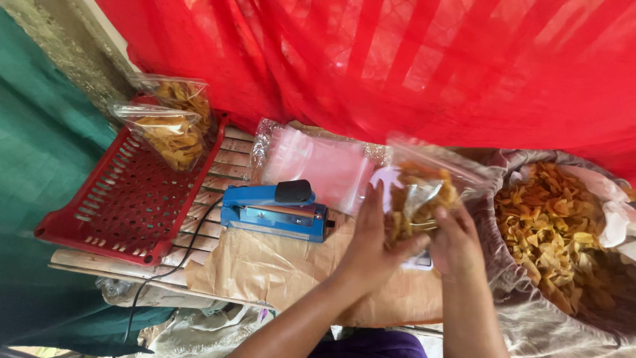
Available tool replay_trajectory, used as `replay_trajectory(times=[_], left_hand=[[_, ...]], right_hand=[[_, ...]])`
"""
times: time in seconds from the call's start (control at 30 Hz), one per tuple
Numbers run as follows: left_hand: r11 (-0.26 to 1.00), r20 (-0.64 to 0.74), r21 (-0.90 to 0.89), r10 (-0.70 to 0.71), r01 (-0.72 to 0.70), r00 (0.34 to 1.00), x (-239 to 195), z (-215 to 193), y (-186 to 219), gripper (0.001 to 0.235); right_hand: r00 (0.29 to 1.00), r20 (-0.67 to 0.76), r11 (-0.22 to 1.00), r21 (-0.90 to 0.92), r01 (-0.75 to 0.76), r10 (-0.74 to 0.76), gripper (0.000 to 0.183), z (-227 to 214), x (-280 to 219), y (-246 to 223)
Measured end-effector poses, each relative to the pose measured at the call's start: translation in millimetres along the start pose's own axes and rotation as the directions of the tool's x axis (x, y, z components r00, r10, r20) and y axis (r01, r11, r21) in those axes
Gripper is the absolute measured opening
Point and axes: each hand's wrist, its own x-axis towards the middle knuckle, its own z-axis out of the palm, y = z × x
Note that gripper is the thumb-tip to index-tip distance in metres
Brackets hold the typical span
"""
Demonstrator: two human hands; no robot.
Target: The person weighs dried snacks in a clear plastic bag on a digital scale, then seals the bag using a handheld heat sealer. They repeat the process by placing another bag on the scale and adding snacks from a large bowl.
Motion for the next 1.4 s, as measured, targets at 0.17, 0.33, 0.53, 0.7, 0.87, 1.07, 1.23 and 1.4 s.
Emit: replay_trajectory(times=[0.17,0.33,0.53,0.7,0.87,1.07,1.23,1.4], left_hand=[[0.957,0.114,-0.169,-0.219,0.236,0.969,11,-23,-4,0.124],[0.789,0.224,-0.551,-0.174,0.272,0.959,9,-38,12,0.123],[0.724,0.323,-0.61,-0.142,0.321,0.936,-18,-78,49,0.099],[0.802,0.067,-0.525,-0.295,0.285,0.953,-25,-146,17,0.092],[0.985,-0.411,-0.162,-0.121,0.058,0.903,-28,-317,-36,0.079],[0.989,-0.57,-0.15,-0.086,-0.001,0.817,-25,-451,-137,0.069],[0.986,-0.546,-0.167,-0.089,-0.004,0.833,-13,-485,-208,0.062],[0.965,-0.547,-0.203,-0.251,0.164,0.799,14,-478,-241,0.068]], right_hand=[[0.998,-0.047,0.998,0.052,-0.028,0.03,0.052,11,4,6],[0.975,0.171,0.962,0.258,0.093,-0.14,0.053,22,-11,-1],[0.903,0.281,0.942,0.016,0.335,-0.326,0.028,31,-22,3],[0.877,0.355,0.839,-0.321,0.44,-0.323,0.036,106,-28,-15],[0.922,0.275,0.819,-0.435,0.373,-0.273,0.033,122,-22,-35],[0.975,0.103,0.83,-0.512,0.221,-0.197,0.029,86,-17,-20],[0.987,0.024,0.838,-0.526,0.146,-0.157,0.03,63,-19,-11],[0.985,-0.072,0.798,-0.597,0.085,-0.159,0.029,32,-23,-11]])
